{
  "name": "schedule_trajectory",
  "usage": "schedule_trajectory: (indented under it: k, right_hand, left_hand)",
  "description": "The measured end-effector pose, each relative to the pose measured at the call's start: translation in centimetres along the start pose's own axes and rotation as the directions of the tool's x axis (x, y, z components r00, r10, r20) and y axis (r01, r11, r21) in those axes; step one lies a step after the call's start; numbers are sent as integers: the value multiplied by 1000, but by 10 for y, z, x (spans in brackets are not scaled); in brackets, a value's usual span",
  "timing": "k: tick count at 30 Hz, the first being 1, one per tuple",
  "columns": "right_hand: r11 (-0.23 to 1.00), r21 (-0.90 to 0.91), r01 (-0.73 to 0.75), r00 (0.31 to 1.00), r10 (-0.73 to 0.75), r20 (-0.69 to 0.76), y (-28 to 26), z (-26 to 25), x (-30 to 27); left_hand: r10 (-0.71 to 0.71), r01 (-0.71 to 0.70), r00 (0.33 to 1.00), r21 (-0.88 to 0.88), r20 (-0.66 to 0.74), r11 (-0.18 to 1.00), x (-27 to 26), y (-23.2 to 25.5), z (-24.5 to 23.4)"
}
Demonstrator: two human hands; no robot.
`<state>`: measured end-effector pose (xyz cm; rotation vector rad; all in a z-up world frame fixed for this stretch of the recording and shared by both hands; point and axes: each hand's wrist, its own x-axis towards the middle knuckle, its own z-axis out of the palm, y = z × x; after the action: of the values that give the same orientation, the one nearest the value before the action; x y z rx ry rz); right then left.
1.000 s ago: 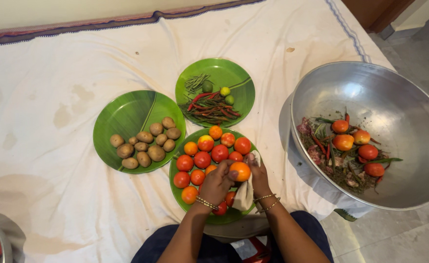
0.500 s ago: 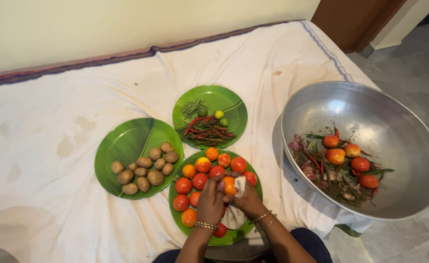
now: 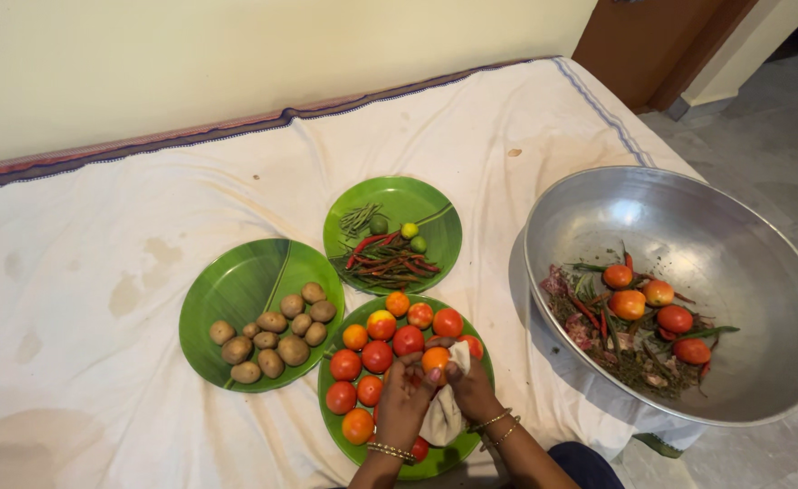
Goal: The person wipes tomatoes with a cloth, handling them one at a time and placing them into a metal bowl. The person also moves a plate of potatoes to the side to access the tomatoes.
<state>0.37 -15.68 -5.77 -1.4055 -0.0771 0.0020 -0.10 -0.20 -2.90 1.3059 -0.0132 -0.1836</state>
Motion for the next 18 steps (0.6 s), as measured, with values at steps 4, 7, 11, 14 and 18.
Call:
schedule_trajectory:
  k: [4, 7, 11, 14, 18]
  right_hand:
    - [998, -67, 6, 1000, -7, -12, -8, 1, 1]
    - [1000, -15, 3, 1000, -3, 26, -12, 2, 1]
    - [1000, -15, 10, 999, -10, 34, -10, -1, 3]
    - [1000, -8, 10, 1000, -9, 26, -5, -2, 2]
    - [997, 72, 5, 999, -8, 40, -7, -1, 6]
  left_hand:
    - [-48, 52, 998, -116, 36, 992, -2, 6, 2]
    - [-82, 87, 996, -133, 36, 987, -2, 9, 2]
    - [-65, 76, 996, -189, 60, 979, 0, 0, 1]
    - [-58, 74, 996, -232, 74, 970, 1, -8, 1]
    - [-90, 103, 994, -218, 69, 970, 2, -12, 1]
